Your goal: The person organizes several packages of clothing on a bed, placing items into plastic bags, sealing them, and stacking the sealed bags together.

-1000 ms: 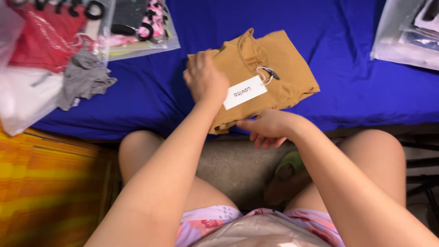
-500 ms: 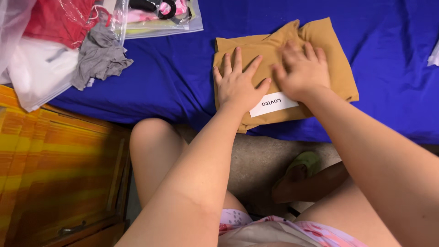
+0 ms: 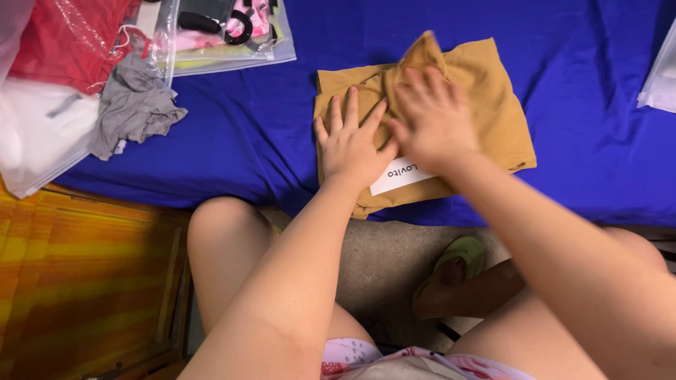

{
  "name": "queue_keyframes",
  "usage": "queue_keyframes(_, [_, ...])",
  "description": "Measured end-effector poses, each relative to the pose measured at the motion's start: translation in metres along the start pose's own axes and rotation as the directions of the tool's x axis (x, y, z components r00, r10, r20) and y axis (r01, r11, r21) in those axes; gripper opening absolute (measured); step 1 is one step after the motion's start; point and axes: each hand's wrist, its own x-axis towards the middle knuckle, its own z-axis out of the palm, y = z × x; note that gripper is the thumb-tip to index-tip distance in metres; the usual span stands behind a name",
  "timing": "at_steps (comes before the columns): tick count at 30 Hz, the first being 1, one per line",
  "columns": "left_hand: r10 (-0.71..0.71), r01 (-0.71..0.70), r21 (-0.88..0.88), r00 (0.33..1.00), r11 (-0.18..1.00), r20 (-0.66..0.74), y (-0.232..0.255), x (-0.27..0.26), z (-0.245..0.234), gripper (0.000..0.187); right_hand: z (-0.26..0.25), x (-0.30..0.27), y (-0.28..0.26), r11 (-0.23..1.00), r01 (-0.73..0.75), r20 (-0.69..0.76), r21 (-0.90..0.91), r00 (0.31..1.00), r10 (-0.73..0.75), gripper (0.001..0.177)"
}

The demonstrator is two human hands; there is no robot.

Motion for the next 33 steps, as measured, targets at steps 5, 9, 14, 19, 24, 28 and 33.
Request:
queue_keyframes(5, [-0.013,0.014,-0.014,1.000,1.000,0.023,-0.001,-0.001,-0.001,0.072,-0.013,-0.024,0.057,0.933,-0.360,0.081,-0.010,0.930,0.359,0.077])
queue_keyframes(9, [-0.011,0.029,-0.144,0.992,0.989,0.123,-0.012,0.013,0.004,0.073,0.002,-0.040,0.068,0.818,-0.570,0.062,0.071,0.821,0.567,0.074])
queue_keyframes(14, [-0.296,0.099,-0.772,0.948,0.629,-0.120,-0.059,0.037,0.022,0.053,0.010,-0.076,0.080,0.739,-0.608,0.007,0.290,0.773,0.634,0.081])
queue_keyframes(19, [-0.440,0.323,-0.633,0.897,0.703,-0.032,-0.076,0.030,0.004,0.060,-0.023,-0.078,0.081,0.299,-0.675,0.288,0.674,0.613,0.736,0.069])
queue_keyframes(24, [-0.293,0.512,-0.716,0.859,0.475,0.420,-0.070,0.047,-0.027,0.048,-0.065,-0.071,0.080,-0.130,-0.777,0.678,0.616,0.438,0.591,0.050])
queue_keyframes(28, [-0.089,0.564,-0.748,0.815,0.350,0.573,-0.065,0.055,-0.063,0.041,-0.080,-0.067,0.083,-0.185,-0.620,0.627,0.763,0.638,0.448,0.035])
queue_keyframes(33, [-0.024,0.142,-0.941,0.990,0.307,0.142,-0.068,0.059,-0.099,0.037,-0.117,-0.047,0.093,0.096,-0.134,0.081,0.986,0.901,0.427,0.040])
